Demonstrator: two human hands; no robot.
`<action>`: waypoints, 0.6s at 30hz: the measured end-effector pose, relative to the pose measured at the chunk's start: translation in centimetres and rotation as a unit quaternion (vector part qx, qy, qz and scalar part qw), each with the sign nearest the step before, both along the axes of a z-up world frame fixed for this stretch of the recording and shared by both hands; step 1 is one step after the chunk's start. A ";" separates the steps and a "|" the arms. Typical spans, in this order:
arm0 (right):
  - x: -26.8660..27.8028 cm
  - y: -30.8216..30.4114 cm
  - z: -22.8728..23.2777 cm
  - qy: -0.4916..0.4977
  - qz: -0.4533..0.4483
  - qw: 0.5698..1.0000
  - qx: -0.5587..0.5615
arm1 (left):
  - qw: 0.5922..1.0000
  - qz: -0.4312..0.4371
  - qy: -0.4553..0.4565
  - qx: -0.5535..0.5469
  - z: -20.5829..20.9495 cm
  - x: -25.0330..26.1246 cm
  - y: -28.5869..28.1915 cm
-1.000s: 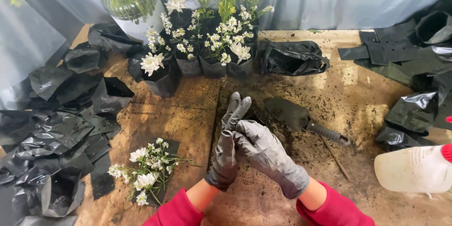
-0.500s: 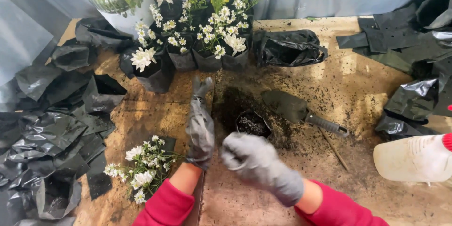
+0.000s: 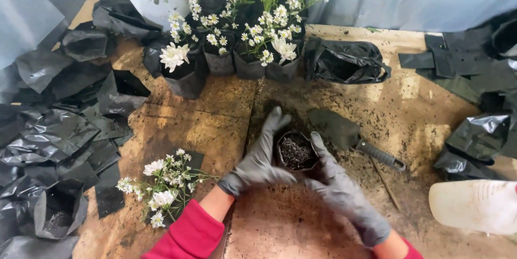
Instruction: Preparing planting bags by filling them with soil using a hand trowel and a small stick.
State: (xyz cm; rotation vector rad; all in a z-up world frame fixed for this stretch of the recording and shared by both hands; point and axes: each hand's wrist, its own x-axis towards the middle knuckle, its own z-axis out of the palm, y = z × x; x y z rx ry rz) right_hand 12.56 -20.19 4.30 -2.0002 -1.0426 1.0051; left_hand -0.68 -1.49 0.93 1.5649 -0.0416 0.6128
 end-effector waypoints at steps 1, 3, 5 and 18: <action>-0.3 0.0 -1.2 -0.031 -0.031 0.997 0.062 | 0.996 0.019 0.007 0.089 0.4 -0.2 -0.5; -0.4 0.2 -2.1 -0.067 -0.060 0.988 0.127 | 0.983 0.040 0.009 0.181 0.2 0.2 -0.9; -0.8 0.1 -2.1 -0.139 0.020 0.968 0.207 | 0.945 0.108 0.047 0.306 -1.5 0.7 -1.1; 1.7 1.4 -5.9 -0.509 -0.015 0.818 0.267 | 0.939 0.125 0.021 0.320 -2.2 0.9 -0.2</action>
